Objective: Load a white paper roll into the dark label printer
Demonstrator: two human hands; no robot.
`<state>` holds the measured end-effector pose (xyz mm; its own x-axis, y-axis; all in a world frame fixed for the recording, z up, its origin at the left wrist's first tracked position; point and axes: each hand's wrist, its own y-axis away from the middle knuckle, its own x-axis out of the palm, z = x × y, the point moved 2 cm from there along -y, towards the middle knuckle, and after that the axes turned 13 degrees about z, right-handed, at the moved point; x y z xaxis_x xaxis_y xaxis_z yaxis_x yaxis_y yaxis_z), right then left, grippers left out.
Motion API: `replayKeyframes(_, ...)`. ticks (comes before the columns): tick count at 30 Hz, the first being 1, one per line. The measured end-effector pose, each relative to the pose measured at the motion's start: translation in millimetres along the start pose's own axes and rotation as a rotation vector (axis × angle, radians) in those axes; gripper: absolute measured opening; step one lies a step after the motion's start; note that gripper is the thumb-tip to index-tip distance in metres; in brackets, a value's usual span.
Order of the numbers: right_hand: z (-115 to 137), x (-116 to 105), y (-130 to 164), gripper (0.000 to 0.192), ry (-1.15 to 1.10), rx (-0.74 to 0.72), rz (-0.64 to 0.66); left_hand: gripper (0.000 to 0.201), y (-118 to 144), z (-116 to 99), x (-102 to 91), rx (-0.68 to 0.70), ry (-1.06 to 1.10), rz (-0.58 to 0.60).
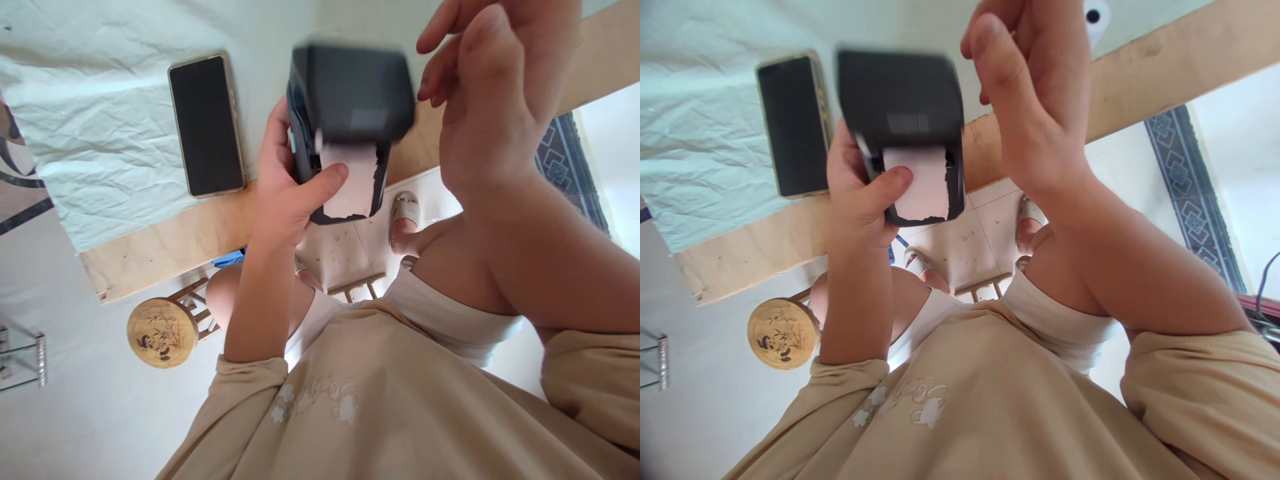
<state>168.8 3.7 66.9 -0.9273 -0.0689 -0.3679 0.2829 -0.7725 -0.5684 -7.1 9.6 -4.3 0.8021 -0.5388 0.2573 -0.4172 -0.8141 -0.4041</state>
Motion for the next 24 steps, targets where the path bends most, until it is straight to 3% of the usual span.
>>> replayKeyframes(6, -8, 6, 6, 0.045, 0.023, 0.259, 0.283, 0.065, -2, -6, -2.2, -0.045, -0.047, 0.034)
replayKeyframes(9, -15, 9, 10, 0.069, -0.042, 0.269, 0.425, 0.060, -3, -7, 0.0, -0.047, 0.004, -0.001)
replayKeyframes(11, -18, 11, 10, 0.080, -0.056, 0.280, 0.480, 0.064, -4, -7, 4.4, 0.013, 0.053, 0.050)
replayKeyframes(13, -20, 13, 10, 0.082, -0.058, 0.295, 0.493, 0.038, -3, -6, 6.5, -0.058, 0.080, -0.054)
replayKeyframes(14, -20, 13, 9, 0.081, -0.063, 0.300, 0.491, 0.036, -4, -7, 7.9, -0.041, 0.096, -0.076)
replayKeyframes(18, -18, 14, 7, 0.073, -0.096, 0.387, 0.493, 0.043, -5, -9, 11.9, -0.111, 0.115, -0.122)
replayKeyframes(20, -16, 15, 6, 0.073, -0.094, 0.423, 0.502, 0.037, -5, -10, 12.4, -0.132, 0.122, -0.140)
replayKeyframes(24, -12, 14, 6, 0.075, 0.087, 0.406, 0.434, 0.038, -9, -6, 8.4, -0.086, 0.087, -0.139)
